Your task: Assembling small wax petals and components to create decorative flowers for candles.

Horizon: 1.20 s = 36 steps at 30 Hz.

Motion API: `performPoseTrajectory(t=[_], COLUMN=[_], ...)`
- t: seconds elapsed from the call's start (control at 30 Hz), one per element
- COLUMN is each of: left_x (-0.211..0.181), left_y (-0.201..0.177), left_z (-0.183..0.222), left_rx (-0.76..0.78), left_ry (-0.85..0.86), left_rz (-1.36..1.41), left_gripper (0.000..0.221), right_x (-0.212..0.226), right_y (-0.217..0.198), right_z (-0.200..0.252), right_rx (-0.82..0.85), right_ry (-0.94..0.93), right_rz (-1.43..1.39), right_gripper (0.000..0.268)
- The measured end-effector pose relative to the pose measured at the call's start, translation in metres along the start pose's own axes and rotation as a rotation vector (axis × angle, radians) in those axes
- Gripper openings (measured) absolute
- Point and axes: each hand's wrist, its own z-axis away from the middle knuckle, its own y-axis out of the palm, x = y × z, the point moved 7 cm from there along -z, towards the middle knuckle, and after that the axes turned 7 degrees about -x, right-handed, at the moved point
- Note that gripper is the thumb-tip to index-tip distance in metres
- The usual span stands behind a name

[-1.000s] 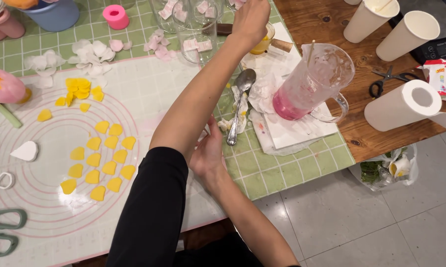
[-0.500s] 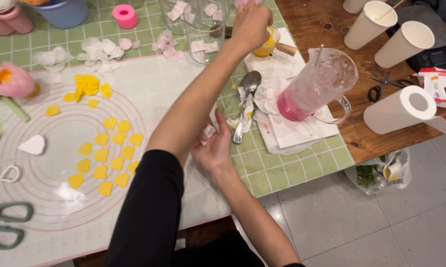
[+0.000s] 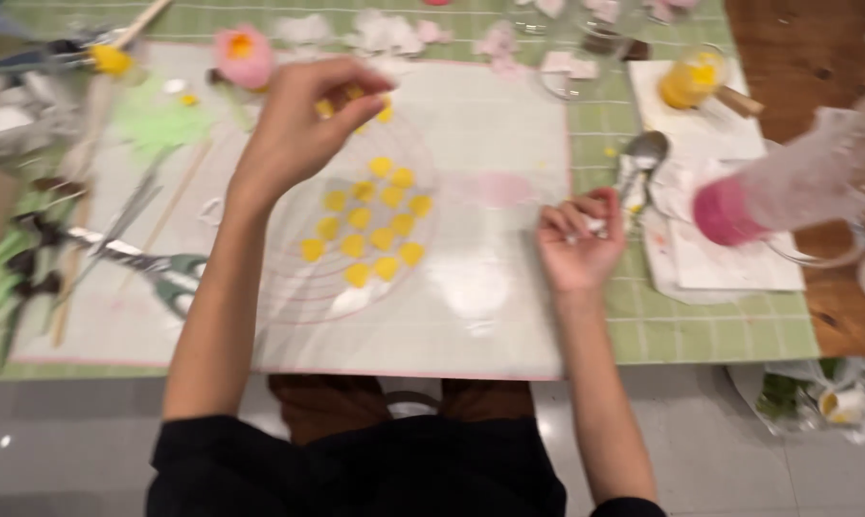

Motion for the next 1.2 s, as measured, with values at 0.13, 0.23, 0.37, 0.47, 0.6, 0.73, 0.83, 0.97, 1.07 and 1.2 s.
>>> performPoseTrajectory(t=[0.13, 0.23, 0.37, 0.47, 0.6, 0.73, 0.83, 0.97, 1.07, 1.2], left_x=[0.085, 0.129, 0.144, 0.132, 0.119, 0.129, 0.148, 0.164, 0.164, 0.146], left_y=[-0.083, -0.119, -0.100, -0.065, -0.012, 0.020, 0.038, 0.052, 0.053, 0.046], left_z=[0.085, 0.129, 0.146, 0.132, 0.099, 0.070, 0.055, 0.047, 0.049, 0.055], left_rx=[-0.147, -0.299, -0.290, -0.205, -0.076, -0.038, -0.003, -0.024, -0.025, -0.023], left_ry=[-0.195, -0.271, -0.352, -0.314, -0.149, -0.136, -0.160, -0.218, -0.220, -0.219], left_rz=[0.036, 0.013, -0.104, -0.081, -0.188, -0.220, -0.287, -0.323, -0.348, -0.350], left_gripper=[0.015, 0.014, 0.015, 0.016, 0.012, 0.014, 0.017, 0.014, 0.016, 0.019], right_x=[-0.003, -0.008, -0.020, -0.035, -0.050, -0.066, -0.078, -0.082, -0.091, -0.107], right_y=[-0.006, -0.012, -0.007, 0.007, 0.013, 0.024, 0.039, 0.052, 0.051, 0.024], right_z=[0.002, 0.002, 0.009, 0.013, 0.010, 0.016, 0.025, 0.024, 0.014, 0.000], right_rx=[-0.008, 0.003, -0.032, -0.027, 0.029, 0.016, -0.002, 0.040, 0.032, 0.005], right_ry=[0.047, 0.084, 0.089, 0.077, 0.081, 0.128, 0.191, 0.260, 0.319, 0.437], right_rz=[0.063, 0.215, 0.383, 0.473, 0.601, 0.738, 0.870, 0.932, 0.923, 0.827], right_gripper=[0.021, 0.030, 0.031, 0.027, 0.039, 0.044, 0.044, 0.041, 0.037, 0.037])
